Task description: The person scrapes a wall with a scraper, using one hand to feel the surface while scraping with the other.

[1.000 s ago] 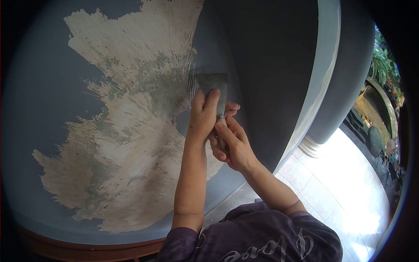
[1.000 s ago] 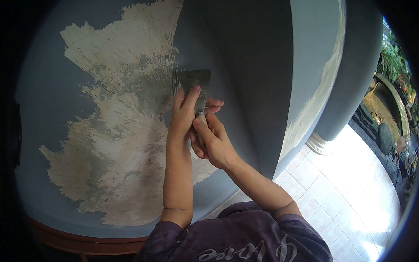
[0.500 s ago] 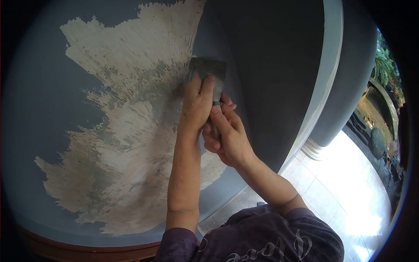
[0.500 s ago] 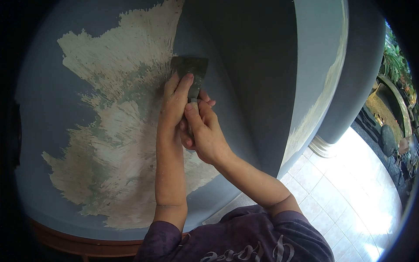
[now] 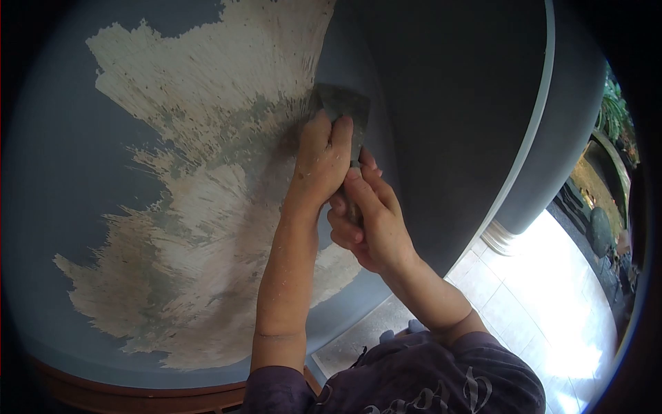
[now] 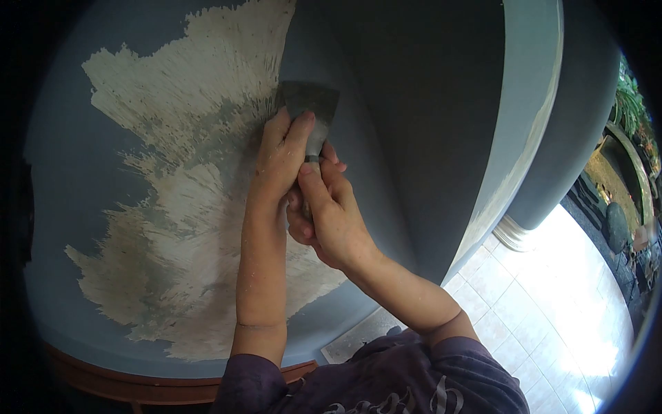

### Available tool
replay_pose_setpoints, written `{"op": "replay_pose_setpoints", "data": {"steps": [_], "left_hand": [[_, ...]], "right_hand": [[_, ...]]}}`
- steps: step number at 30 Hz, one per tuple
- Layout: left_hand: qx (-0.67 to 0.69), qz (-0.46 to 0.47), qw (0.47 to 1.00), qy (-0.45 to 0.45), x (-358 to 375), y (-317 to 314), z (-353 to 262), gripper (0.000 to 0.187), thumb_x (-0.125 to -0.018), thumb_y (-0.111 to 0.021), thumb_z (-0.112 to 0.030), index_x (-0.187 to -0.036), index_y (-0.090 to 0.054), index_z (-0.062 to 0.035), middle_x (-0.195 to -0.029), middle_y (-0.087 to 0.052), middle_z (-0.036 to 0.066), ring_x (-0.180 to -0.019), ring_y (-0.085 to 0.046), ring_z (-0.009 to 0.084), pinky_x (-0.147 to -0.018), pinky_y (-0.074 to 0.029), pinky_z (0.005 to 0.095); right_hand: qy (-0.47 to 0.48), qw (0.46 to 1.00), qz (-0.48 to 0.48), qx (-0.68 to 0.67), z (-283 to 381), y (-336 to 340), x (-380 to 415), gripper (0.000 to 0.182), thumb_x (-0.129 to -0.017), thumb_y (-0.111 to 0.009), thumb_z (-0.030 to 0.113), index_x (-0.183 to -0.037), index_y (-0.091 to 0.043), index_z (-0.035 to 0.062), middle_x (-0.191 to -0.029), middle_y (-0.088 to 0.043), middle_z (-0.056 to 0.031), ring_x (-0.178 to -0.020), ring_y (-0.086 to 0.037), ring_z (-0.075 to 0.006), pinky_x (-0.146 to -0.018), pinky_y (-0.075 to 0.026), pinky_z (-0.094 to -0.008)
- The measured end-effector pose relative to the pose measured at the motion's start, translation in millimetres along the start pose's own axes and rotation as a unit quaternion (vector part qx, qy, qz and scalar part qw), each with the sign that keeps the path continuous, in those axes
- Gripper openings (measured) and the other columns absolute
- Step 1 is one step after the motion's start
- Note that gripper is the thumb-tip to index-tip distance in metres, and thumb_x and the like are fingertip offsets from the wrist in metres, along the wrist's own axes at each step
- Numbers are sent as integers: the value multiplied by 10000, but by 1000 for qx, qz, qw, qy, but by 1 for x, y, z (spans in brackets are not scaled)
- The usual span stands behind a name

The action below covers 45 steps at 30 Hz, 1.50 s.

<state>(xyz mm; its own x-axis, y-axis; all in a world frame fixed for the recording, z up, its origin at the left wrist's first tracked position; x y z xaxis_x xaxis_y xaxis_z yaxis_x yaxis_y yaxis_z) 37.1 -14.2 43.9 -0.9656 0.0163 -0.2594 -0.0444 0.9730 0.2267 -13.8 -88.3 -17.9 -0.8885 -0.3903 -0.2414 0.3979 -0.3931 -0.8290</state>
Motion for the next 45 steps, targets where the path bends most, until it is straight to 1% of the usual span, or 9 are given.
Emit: {"op": "replay_pose_setpoints", "data": {"steps": [4, 7, 10, 13, 19, 31, 38, 41, 45], "left_hand": [[-2, 16, 1000, 4, 0, -1, 0, 302, -951, -418, -173, -792, -439, 83, -626, -590, 206, -508, -631, 281, -454, -525, 363], [-55, 39, 992, -104, -22, 0, 0, 296, -957, -401, -168, -818, -452, 88, -629, -597, 208, -522, -635, 274, -449, -519, 361], [-28, 24, 999, -27, -20, -11, -15, 290, -961, -389, -164, -845, -459, 92, -637, -597, 201, -542, -640, 268, -452, -522, 354], [-1, 25, 999, 34, -6, -11, -13, 304, -953, -468, -237, -1026, -437, 56, -740, -549, 156, -599, -616, 243, -547, -577, 361], [14, -16, 994, 107, 15, -3, -19, 357, -955, -488, -300, -1058, -446, 40, -725, -535, 118, -641, -609, 228, -579, -557, 344], [-8, -16, 997, 74, 1, -4, -14, 501, -946, -509, -350, -1186, -365, 66, -766, -555, 144, -627, -605, 226, -591, -542, 351], [-24, 33, 999, 24, -13, -1, -8, 374, -947, -476, -281, -1065, -432, 71, -770, -554, 160, -608, -609, 235, -540, -546, 354], [-42, 19, 999, 7, -23, -9, -25, 329, -950, -464, -256, -1010, -456, 68, -743, -551, 157, -585, -605, 236, -523, -554, 351], [-29, 18, 999, 17, -20, -15, -16, 318, -956, -458, -254, -984, -467, 62, -732, -551, 150, -565, -596, 231, -527, -564, 347]], "right_hand": [[13, 1000, -23, -6, 0, -5, 1, 192, -1005, -450, 274, -964, -466, 87, -774, -489, -18, -439, -340, -48, -367, -238, -199], [28, 999, -36, 17, 10, -7, -11, 182, -1000, -451, 261, -972, -471, 82, -761, -490, -19, -438, -346, -47, -365, -241, -199], [38, 998, -32, 36, 21, -4, -14, 184, -995, -443, 247, -981, -472, 67, -742, -493, -23, -437, -360, -52, -363, -245, -202], [19, 998, -43, 48, 19, -5, -1, 196, -992, -434, 239, -977, -468, 46, -728, -495, -31, -433, -370, -63, -365, -254, -206], [31, 999, 25, 14, 7, -7, 7, 225, -1000, -411, 229, -929, -475, 25, -727, -495, -38, -437, -380, -81, -382, -273, -209], [50, 998, 47, 10, 5, -5, -2, 206, -1014, -416, 258, -952, -468, 68, -759, -486, -15, -451, -356, -61, -387, -253, -205], [39, 998, -45, 11, 11, -15, -5, 157, -997, -427, 223, -1002, -463, 70, -783, -505, -29, -460, -367, -51, -392, -254, -194], [47, 998, 16, 28, 31, -9, -14, 159, -987, -431, 211, -998, -464, 56, -776, -504, -35, -456, -370, -52, -389, -261, -194], [40, 999, 3, 32, 25, 1, -10, 176, -991, -426, 215, -985, -460, 42, -750, -499, -31, -447, -367, -55, -375, -262, -203]]}}
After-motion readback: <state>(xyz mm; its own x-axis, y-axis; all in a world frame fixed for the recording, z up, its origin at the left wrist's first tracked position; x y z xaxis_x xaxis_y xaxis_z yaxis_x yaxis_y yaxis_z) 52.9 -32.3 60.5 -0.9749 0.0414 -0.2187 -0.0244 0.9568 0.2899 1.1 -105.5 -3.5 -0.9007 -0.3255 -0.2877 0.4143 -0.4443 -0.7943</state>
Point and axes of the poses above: each hand's wrist, its own x-axis away from the middle knuckle, its own y-axis out of the back of the hand, z = x × y, the point moved 2 cm from there along -x, towards the middle knuckle
